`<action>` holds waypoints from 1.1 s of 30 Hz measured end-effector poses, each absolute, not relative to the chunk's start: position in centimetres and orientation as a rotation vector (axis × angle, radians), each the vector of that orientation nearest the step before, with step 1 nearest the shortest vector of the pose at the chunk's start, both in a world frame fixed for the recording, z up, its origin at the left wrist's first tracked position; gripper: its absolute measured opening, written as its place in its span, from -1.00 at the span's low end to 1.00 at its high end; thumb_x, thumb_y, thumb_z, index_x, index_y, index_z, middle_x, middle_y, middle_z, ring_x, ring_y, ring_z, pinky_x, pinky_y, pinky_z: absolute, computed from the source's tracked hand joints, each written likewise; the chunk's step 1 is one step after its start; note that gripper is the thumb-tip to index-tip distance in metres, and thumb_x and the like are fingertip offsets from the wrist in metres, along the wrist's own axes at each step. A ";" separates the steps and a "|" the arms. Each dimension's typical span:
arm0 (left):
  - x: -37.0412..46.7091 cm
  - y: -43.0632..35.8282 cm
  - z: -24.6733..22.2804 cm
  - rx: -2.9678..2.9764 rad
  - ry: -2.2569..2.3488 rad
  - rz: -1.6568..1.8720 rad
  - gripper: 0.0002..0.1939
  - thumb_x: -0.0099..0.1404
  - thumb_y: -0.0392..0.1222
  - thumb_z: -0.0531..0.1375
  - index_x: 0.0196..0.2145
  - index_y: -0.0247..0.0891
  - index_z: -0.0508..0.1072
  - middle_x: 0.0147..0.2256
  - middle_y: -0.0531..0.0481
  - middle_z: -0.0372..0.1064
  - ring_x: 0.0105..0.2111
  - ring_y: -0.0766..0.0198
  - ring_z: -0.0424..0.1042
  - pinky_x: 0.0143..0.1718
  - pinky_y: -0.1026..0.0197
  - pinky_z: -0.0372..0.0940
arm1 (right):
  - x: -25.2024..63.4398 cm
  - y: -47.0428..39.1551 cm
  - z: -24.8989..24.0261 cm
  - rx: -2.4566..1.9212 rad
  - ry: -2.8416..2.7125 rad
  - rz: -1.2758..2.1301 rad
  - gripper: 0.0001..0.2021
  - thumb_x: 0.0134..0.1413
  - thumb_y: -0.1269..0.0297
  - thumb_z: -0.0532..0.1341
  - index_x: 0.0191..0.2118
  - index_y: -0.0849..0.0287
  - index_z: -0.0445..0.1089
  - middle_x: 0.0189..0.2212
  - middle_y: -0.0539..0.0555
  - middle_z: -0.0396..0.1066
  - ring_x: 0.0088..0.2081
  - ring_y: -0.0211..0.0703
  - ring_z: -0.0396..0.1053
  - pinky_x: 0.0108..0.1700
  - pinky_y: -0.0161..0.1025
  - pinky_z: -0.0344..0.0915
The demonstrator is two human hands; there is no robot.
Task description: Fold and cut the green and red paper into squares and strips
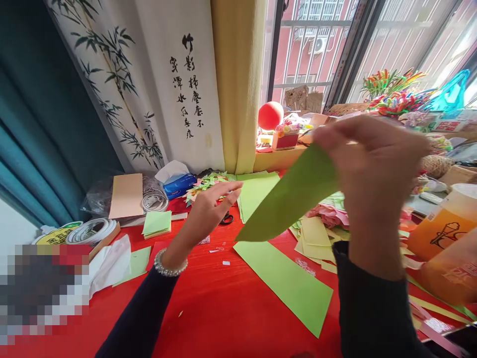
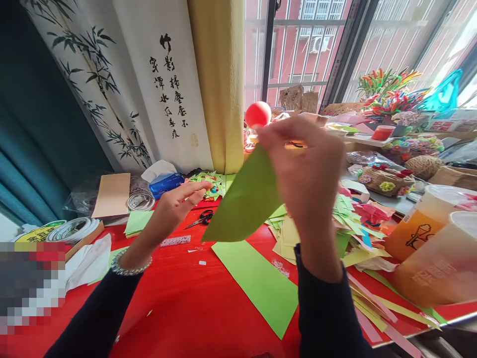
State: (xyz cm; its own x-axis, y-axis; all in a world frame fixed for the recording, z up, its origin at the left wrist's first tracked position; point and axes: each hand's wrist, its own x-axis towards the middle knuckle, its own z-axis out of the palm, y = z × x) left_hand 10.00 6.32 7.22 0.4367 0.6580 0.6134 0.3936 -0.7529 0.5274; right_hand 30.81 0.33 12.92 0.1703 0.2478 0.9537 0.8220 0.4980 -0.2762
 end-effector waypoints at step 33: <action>10.2 1.3 10.0 2.567 0.477 1.309 -0.82 0.19 -0.28 0.11 -0.43 -0.16 0.51 -0.51 0.04 0.46 -0.46 0.26 0.42 -0.40 0.19 0.35 | 30.2 -1.3 13.5 -1.109 -1.289 -0.706 -0.79 0.14 0.18 0.04 -0.31 0.03 0.41 -0.43 0.08 0.39 -0.30 -0.04 0.35 -0.26 -0.10 0.21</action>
